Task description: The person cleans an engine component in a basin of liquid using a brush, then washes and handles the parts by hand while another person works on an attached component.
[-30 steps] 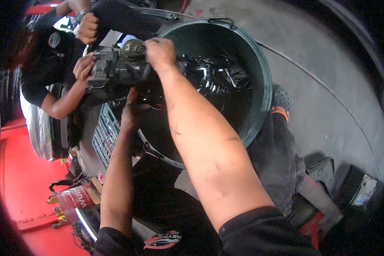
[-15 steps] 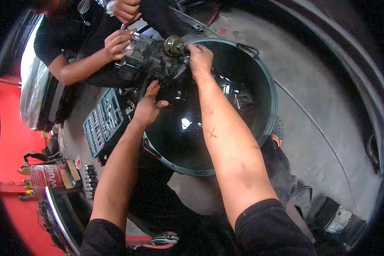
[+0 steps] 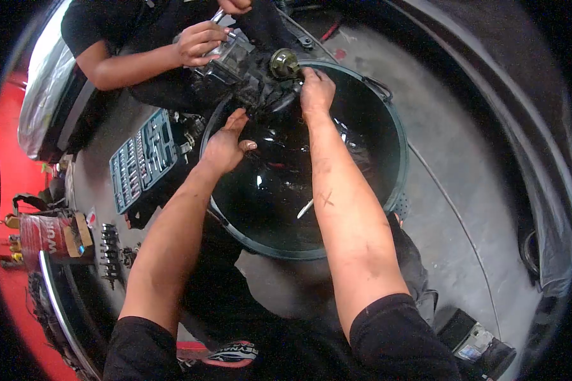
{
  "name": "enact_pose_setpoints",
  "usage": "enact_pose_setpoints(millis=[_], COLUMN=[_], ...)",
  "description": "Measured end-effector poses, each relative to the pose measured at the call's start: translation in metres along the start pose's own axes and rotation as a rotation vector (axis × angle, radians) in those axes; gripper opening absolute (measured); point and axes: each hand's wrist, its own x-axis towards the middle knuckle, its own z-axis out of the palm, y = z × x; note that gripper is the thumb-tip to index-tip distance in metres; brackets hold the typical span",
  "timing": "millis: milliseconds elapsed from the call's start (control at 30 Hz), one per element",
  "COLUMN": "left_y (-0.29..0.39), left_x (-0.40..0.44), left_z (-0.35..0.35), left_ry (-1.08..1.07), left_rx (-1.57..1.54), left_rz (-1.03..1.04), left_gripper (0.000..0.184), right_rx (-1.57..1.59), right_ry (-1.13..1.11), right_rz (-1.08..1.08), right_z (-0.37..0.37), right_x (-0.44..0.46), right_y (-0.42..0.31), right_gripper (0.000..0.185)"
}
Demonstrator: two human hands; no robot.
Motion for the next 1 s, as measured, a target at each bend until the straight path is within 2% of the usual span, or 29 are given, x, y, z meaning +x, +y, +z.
enact_pose_setpoints(millis=[400, 700, 800, 1000], left_y=[0.001, 0.002, 0.0, 0.008], left_x=[0.001, -0.001, 0.0, -0.004], left_z=[0.005, 0.006, 0.009, -0.002], left_ry=[0.001, 0.028, 0.043, -0.011], left_rx=[0.007, 0.0, -0.007, -0.017], left_rz=[-0.006, 0.005, 0.025, -0.004], left_gripper=[0.064, 0.063, 0.063, 0.063], right_rx=[0.053, 0.127, 0.128, 0.131], right_ry=[0.046, 0.101, 0.154, 0.057], right_rz=[0.032, 0.191, 0.11, 0.129], right_z=[-0.005, -0.006, -0.003, -0.007], right_x=[-0.001, 0.009, 0.004, 0.002], right_y=[-0.004, 0.001, -0.001, -0.002], right_gripper=[0.039, 0.043, 0.045, 0.044])
